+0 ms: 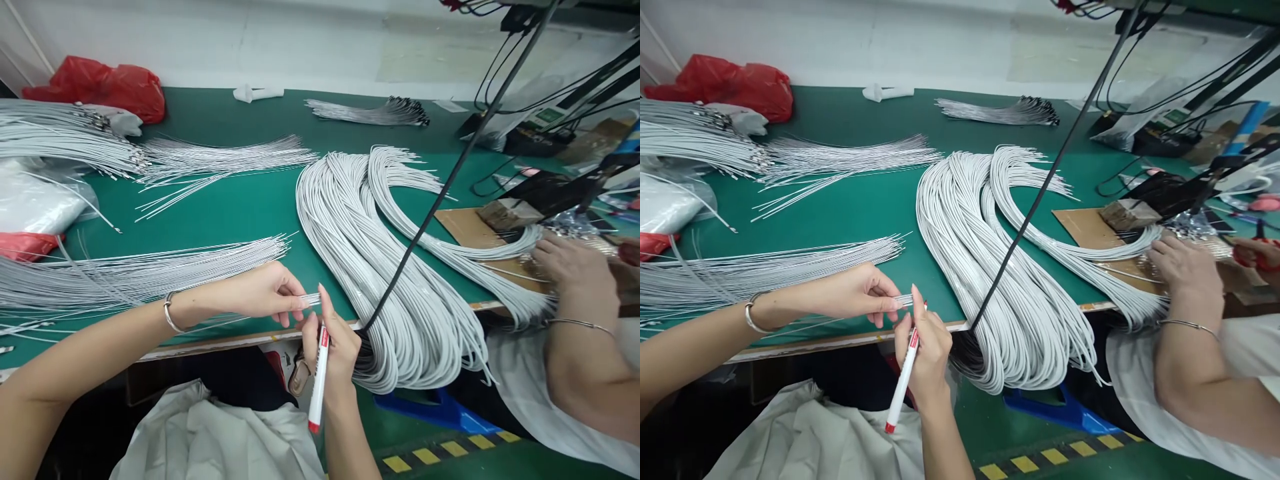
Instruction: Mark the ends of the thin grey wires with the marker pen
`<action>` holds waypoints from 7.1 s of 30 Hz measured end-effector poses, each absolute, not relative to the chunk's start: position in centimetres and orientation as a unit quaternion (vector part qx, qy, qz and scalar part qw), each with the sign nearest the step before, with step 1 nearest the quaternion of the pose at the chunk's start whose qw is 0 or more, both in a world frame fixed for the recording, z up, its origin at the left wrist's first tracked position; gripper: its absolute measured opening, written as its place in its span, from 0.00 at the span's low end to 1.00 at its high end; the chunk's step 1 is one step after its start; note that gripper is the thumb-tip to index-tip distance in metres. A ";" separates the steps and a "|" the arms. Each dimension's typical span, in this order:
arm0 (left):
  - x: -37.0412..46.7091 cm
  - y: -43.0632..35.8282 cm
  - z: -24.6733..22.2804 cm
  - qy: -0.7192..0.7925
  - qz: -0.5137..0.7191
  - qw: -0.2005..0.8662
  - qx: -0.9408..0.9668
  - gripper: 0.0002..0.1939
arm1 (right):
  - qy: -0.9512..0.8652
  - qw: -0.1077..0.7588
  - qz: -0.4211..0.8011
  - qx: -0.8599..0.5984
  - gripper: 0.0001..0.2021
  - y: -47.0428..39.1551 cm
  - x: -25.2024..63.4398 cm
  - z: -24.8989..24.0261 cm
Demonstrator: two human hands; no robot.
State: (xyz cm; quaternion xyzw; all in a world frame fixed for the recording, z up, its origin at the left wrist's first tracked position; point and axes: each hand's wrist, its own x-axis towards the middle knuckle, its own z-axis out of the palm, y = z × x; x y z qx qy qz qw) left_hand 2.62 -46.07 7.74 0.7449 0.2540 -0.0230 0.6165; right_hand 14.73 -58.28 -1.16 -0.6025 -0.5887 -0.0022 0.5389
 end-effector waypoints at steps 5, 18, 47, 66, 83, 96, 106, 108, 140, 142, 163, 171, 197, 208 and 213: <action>2.8 -46.2 7.9 0.242 -0.017 0.630 0.738 0.17 | -0.583 0.538 0.124 -0.596 0.20 -58.8 16.4 -0.1; 2.4 -47.3 8.9 0.184 -0.072 0.469 0.861 0.12 | -0.543 0.543 0.315 -0.558 0.22 -57.6 17.3 0.3; 1.7 -46.2 8.7 0.210 -0.044 0.613 0.760 0.15 | -0.486 0.615 0.273 -0.557 0.09 -58.0 15.5 -0.9; 2.1 -46.8 8.8 0.211 -0.062 0.505 0.835 0.15 | -0.550 0.546 0.239 -0.585 0.18 -57.4 16.5 -0.2; 2.6 -45.4 8.1 0.245 -0.042 0.632 0.734 0.15 | -0.498 0.602 0.165 -0.602 0.26 -58.7 13.4 -2.6; 3.7 -43.5 0.1 0.292 -0.137 0.669 0.669 0.15 | -0.418 0.675 0.208 -0.571 0.06 -57.8 18.0 -4.5; 3.8 -43.1 0.2 0.283 -0.158 0.676 0.662 0.13 | -0.464 0.578 0.123 -0.660 0.12 -57.2 18.0 -3.8; 3.8 -43.1 -0.1 0.284 -0.161 0.677 0.660 0.14 | -0.480 0.577 0.116 -0.651 0.11 -57.2 17.9 -3.7; 5.0 -44.4 7.8 0.280 -0.075 0.593 0.751 0.15 | -0.439 0.648 0.135 -0.608 0.23 -57.3 14.9 -4.4; 5.2 -44.5 7.7 0.276 -0.071 0.593 0.753 0.14 | -0.440 0.646 0.113 -0.613 0.24 -57.3 14.9 -4.6; 4.5 -43.4 1.8 0.296 -0.155 0.658 0.675 0.13 | -0.381 0.731 0.215 -0.524 0.03 -57.2 18.6 -4.1; 4.5 -43.2 0.3 0.295 -0.185 0.670 0.656 0.12 | -0.493 0.596 0.144 -0.618 0.08 -57.6 18.8 -4.3; 4.4 -43.4 0.6 0.282 -0.173 0.641 0.693 0.14 | -0.547 0.542 0.058 -0.635 0.07 -56.6 17.9 -3.8; 4.6 -43.3 0.8 0.282 -0.177 0.638 0.694 0.15 | -0.562 0.527 0.035 -0.637 0.09 -56.7 18.2 -3.8; 4.6 -43.3 0.9 0.284 -0.179 0.637 0.694 0.14 | -0.561 0.526 0.044 -0.638 0.09 -56.8 18.3 -4.0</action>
